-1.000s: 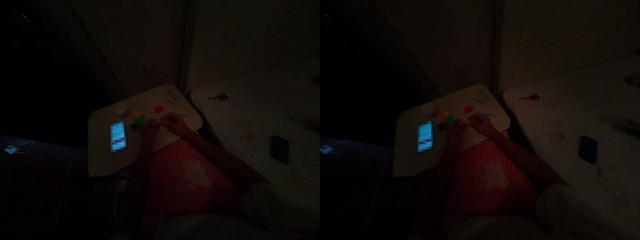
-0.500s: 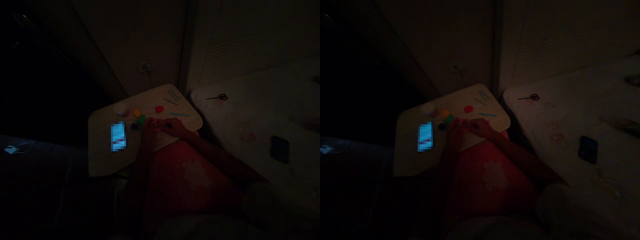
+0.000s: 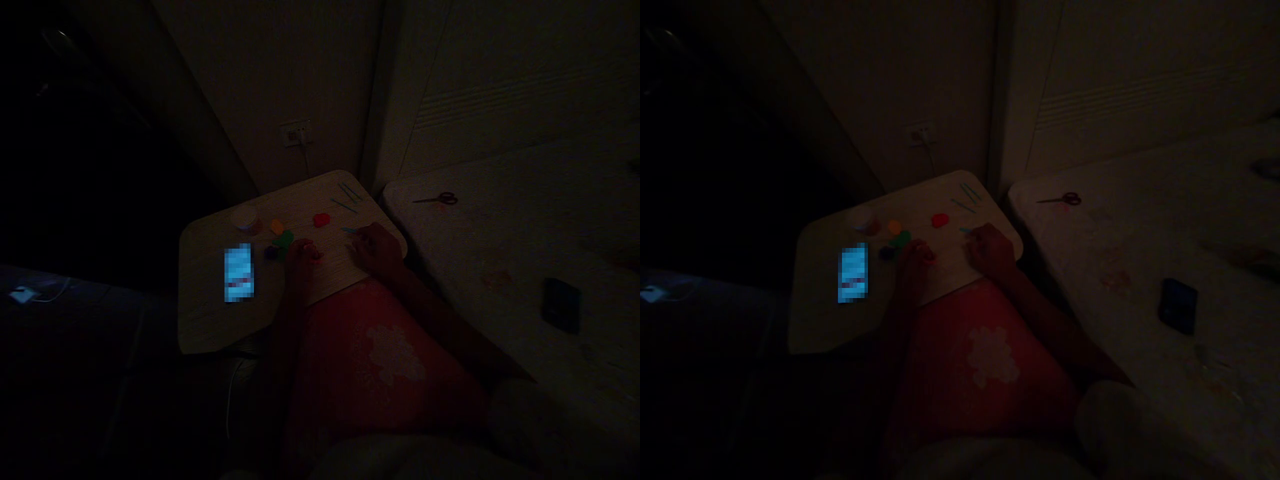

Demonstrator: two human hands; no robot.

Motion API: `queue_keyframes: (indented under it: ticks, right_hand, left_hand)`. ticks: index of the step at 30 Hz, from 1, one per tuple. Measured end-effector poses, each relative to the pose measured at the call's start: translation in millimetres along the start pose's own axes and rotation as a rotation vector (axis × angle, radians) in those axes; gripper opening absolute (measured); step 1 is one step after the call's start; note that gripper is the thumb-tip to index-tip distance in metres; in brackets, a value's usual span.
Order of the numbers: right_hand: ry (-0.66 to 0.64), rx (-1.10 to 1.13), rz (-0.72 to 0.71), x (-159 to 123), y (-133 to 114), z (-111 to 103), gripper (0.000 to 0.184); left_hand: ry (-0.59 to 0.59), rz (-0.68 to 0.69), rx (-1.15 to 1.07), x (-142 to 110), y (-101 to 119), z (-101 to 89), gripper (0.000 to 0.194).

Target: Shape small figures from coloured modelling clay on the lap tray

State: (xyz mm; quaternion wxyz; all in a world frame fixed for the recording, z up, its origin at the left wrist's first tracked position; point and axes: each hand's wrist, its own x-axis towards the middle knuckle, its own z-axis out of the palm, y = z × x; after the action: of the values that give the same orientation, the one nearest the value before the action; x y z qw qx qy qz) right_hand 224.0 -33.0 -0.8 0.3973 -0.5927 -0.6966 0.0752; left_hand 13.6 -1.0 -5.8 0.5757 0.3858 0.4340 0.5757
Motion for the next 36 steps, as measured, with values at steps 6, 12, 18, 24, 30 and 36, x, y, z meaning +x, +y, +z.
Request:
queue_keyframes:
  ticks: [6, 12, 18, 24, 30, 36]
  right_hand:
    - [-0.045, -0.07, -0.052, -6, 16, 7, 0.025]
    - [-0.045, 0.029, -0.052, -1, 23, 11, 0.023]
    - [-0.104, 0.204, -0.078, 4, 13, 12, 0.021]
    - [-0.151, 0.447, -0.114, 33, -6, 40, 0.021]
    - [-0.144, 0.593, 0.002, 41, -1, 55, 0.026]
    - [-0.131, 0.74, 0.143, 34, -3, 54, 0.035]
  left_hand:
    - [-0.051, -0.014, 0.016, 1, 1, -1.8, 0.031]
    - [-0.029, 0.025, -0.039, 3, -4, -2.2, 0.031]
    - [-0.031, 0.018, -0.004, 4, -5, -1.7, 0.029]
    - [0.015, 0.029, 0.003, 5, -9, -1.0, 0.034]
    - [0.009, 0.117, 0.199, 4, -13, -3.2, 0.029]
    - [0.008, 0.225, 0.554, 0, -11, 8.4, 0.023]
